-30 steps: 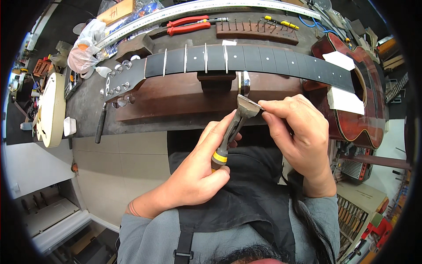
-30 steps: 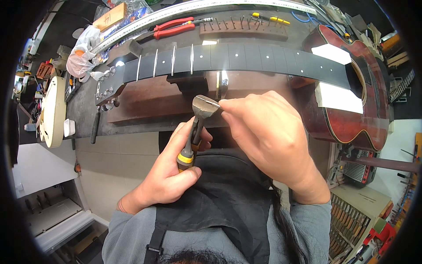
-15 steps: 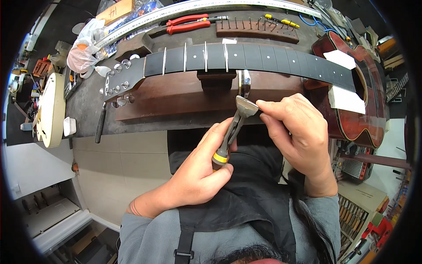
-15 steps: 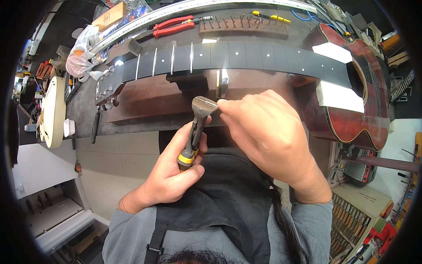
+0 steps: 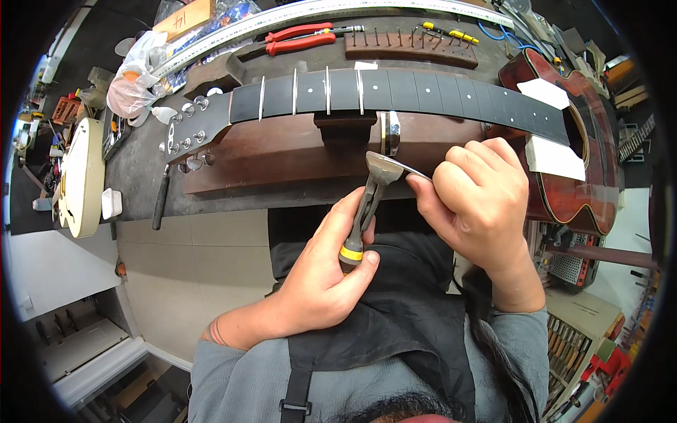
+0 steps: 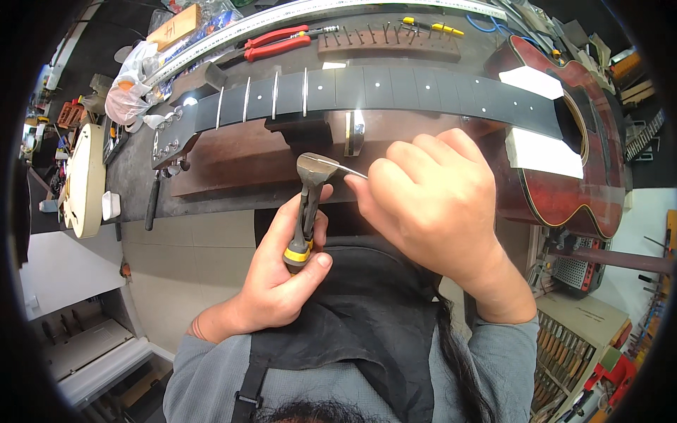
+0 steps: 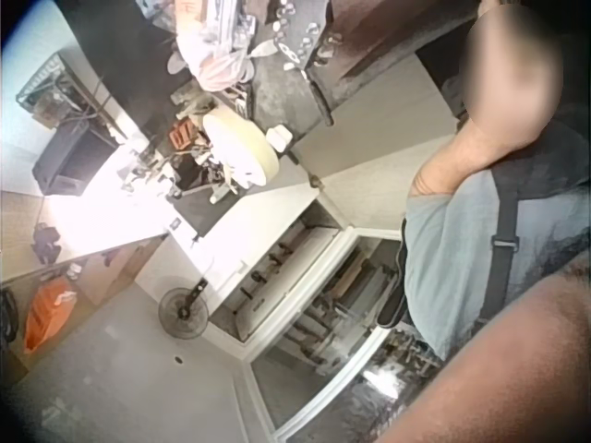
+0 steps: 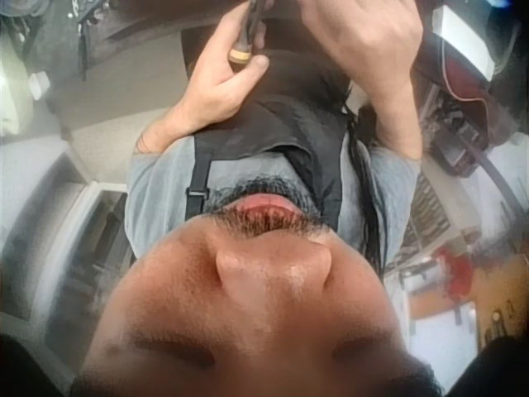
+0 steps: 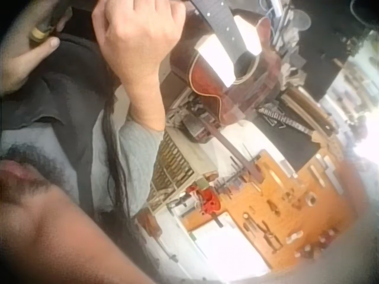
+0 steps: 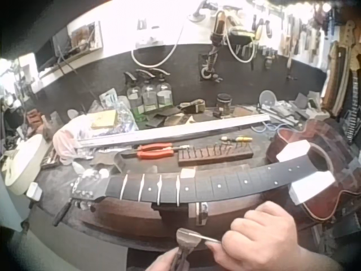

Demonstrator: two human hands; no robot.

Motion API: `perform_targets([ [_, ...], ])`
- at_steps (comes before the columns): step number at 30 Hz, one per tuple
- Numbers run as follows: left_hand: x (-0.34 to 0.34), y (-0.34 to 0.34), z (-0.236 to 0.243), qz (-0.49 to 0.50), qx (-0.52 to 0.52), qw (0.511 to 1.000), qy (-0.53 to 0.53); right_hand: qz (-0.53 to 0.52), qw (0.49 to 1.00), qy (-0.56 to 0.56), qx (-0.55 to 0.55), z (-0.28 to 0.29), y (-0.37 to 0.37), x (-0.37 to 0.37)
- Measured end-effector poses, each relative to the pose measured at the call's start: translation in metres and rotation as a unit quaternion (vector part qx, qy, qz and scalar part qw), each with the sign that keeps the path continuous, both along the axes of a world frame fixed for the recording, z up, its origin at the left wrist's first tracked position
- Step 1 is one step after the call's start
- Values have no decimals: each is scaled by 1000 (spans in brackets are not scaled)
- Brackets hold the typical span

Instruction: The person installs frets onto a guitar neck using a hammer and a specialized fret installation tool. They apply glue to the fret slots, insert the frets, and tap them into place. The person also uses pliers to trim the excess length of the frets and a hammer to ensure they are flush with the fretboard.

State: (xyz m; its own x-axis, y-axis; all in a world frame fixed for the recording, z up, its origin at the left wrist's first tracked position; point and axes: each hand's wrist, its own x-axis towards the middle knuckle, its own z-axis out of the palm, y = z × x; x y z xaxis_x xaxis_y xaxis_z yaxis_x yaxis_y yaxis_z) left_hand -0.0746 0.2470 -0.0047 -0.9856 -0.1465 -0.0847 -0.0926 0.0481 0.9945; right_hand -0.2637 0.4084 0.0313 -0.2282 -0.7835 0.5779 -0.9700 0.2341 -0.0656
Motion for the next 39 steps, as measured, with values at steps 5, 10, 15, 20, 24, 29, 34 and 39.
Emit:
perform_targets([
  [5, 2, 5, -4, 15, 11, 1000, -5, 25, 999, 9, -21, -10, -4, -2],
  [10, 3, 8, -8, 16, 17, 1000, 1, 22, 1000, 13, -15, -13, -4, 0],
  [15, 3, 8, -7, 20, 15, 1000, -11, 15, 1000, 11, -25, -17, -6, 3],
  [20, 5, 10, -11, 29, 10, 1000, 5, 15, 999, -4, -33, -20, -6, 5],
  [24, 5, 6, -2, 32, 68, 997, -30, 7, 1000, -22, -18, -12, -5, 1],
  [29, 6, 2, 3, 41, 133, 990, -9, 3, 977, -180, -116, -11, 0, 8],
  [34, 9, 0, -4, 42, 146, 988, 10, 52, 960, -187, -201, -30, -8, 12],
  [39, 10, 2, -3, 70, 188, 979, 36, 58, 959, -176, -217, -32, -12, 14],
])
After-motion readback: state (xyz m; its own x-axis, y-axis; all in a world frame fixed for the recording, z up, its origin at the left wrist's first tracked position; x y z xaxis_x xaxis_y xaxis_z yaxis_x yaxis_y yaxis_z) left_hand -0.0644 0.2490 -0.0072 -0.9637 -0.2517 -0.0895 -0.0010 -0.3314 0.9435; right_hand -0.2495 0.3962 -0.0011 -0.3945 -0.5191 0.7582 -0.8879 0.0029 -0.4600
